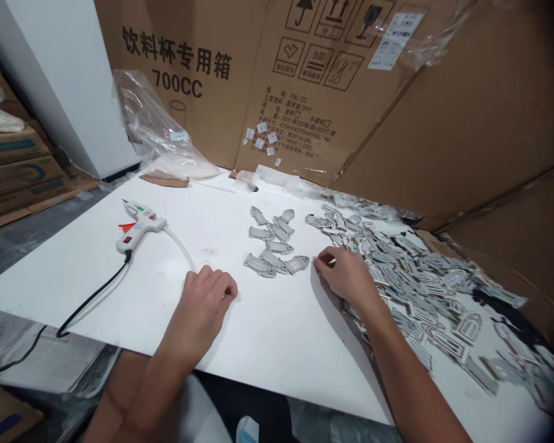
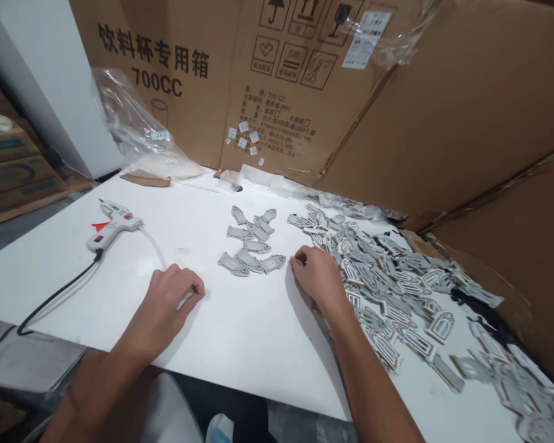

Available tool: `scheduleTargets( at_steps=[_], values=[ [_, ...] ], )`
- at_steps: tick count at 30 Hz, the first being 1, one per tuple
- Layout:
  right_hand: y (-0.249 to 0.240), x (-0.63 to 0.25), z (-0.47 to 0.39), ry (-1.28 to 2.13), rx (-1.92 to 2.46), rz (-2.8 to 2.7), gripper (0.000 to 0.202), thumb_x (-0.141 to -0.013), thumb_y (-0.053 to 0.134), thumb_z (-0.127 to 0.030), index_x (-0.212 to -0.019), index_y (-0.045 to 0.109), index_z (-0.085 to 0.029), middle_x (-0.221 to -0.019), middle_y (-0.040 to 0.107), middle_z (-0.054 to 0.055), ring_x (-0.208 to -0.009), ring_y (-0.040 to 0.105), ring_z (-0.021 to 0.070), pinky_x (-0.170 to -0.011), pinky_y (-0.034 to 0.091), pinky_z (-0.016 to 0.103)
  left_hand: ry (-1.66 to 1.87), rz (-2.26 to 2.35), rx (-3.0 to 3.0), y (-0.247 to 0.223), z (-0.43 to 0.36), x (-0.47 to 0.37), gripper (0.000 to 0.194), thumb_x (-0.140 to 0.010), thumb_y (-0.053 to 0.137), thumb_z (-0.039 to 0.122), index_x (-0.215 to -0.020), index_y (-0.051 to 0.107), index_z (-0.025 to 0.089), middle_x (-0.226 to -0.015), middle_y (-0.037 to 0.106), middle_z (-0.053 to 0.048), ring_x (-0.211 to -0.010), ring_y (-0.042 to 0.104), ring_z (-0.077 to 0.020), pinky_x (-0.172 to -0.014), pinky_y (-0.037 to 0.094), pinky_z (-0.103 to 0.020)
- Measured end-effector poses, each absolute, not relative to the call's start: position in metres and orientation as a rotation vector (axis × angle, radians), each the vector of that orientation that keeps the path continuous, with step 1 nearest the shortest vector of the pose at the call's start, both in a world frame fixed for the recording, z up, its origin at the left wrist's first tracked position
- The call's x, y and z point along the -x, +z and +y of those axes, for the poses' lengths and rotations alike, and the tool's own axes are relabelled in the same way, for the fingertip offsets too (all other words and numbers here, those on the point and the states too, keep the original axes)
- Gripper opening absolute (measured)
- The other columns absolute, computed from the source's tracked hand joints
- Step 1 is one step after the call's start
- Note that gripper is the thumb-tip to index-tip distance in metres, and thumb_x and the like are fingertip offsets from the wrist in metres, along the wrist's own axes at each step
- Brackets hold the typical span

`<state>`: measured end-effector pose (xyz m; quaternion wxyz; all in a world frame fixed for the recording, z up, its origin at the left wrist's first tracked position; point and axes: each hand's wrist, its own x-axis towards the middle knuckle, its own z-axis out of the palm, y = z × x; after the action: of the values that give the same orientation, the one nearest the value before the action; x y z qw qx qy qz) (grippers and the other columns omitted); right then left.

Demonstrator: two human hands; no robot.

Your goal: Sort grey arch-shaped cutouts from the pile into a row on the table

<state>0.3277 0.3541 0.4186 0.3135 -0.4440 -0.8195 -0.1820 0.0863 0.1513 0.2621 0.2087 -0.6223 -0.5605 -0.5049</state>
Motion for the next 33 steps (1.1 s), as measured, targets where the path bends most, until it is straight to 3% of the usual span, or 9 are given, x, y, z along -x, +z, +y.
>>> scheduleTargets(
  at_steps=[3, 6, 8, 13, 18, 26, 33],
  values=[
    [0.413, -0.321, 0.336, -0.263, 1.021, -2.296, 0.02, -0.104, 0.063, -0.038, -0.1, 0.076, -0.023, -0.093, 0.081, 0.007, -0.087, 0.074, 0.0272, -0.079, 0.052, 0.038, -1.395, -1.528, 1.708, 0.261, 0.152, -0.084, 0.019, -0.106, 0.057, 0.005, -0.099, 0.062, 0.022, -0.097, 0.071, 0.0, -0.094, 0.058, -0.0233, -0.085, 0.037, -0.041],
    [0.411, -0.319, 0.322, 0.26, 0.756, -2.499, 0.03, -0.108, 0.06, -0.051, -0.107, 0.074, -0.025, -0.085, 0.078, 0.003, -0.076, 0.073, 0.0222, -0.07, 0.055, 0.033, -1.373, -1.52, 1.663, 0.259, 0.151, -0.081, 0.006, -0.106, 0.064, 0.016, -0.11, 0.066, 0.021, -0.109, 0.071, -0.004, -0.101, 0.061, -0.0259, -0.088, 0.04, -0.043],
    [0.414, -0.321, 0.319, 0.423, 0.609, -2.508, 0.032, -0.105, 0.067, -0.056, -0.106, 0.074, -0.025, -0.086, 0.076, 0.003, -0.074, 0.068, 0.0205, -0.068, 0.053, 0.032, -1.332, -1.539, 1.618, 0.258, 0.149, -0.081, 0.013, -0.104, 0.068, 0.023, -0.117, 0.067, 0.021, -0.116, 0.07, -0.007, -0.106, 0.061, -0.0286, -0.089, 0.042, -0.044],
    [0.422, -0.329, 0.32, 0.314, 0.569, -2.694, 0.027, -0.092, 0.086, -0.048, -0.095, 0.073, -0.024, -0.084, 0.067, -0.001, -0.074, 0.056, 0.017, -0.068, 0.045, 0.03, -1.246, -1.615, 1.483, 0.258, 0.143, -0.08, 0.025, -0.099, 0.073, 0.033, -0.12, 0.07, 0.021, -0.116, 0.07, -0.011, -0.104, 0.06, -0.0327, -0.088, 0.043, -0.047],
    [0.402, -0.314, 0.307, 0.54, 0.577, -2.877, 0.027, -0.086, 0.092, -0.04, -0.099, 0.074, -0.025, -0.072, 0.058, -0.005, -0.068, 0.052, 0.0162, -0.059, 0.039, 0.028, -1.239, -1.618, 1.498, 0.255, 0.144, -0.074, 0.013, -0.102, 0.065, 0.019, -0.114, 0.07, 0.022, -0.106, 0.072, -0.008, -0.098, 0.059, -0.0303, -0.084, 0.04, -0.046],
    [0.362, -0.28, 0.28, 0.258, 0.205, -2.791, 0.023, -0.093, 0.087, -0.03, -0.113, 0.078, -0.028, -0.087, 0.062, -0.003, -0.071, 0.051, 0.0143, -0.065, 0.041, 0.03, -1.338, -1.53, 1.502, 0.257, 0.152, -0.075, 0.011, -0.106, 0.062, 0.013, -0.108, 0.069, 0.022, -0.101, 0.075, -0.004, -0.094, 0.063, -0.0252, -0.082, 0.044, -0.042],
    [0.352, -0.28, 0.279, 0.22, 0.102, -2.748, 0.025, -0.097, 0.083, -0.029, -0.121, 0.075, -0.028, -0.091, 0.059, -0.002, -0.074, 0.051, 0.0149, -0.07, 0.041, 0.031, -1.455, -1.329, 1.251, 0.262, 0.15, -0.084, 0.02, -0.11, 0.054, 0.008, -0.113, 0.07, 0.02, -0.098, 0.076, -0.006, -0.093, 0.068, -0.022, -0.081, 0.053, -0.036]
  ],
)
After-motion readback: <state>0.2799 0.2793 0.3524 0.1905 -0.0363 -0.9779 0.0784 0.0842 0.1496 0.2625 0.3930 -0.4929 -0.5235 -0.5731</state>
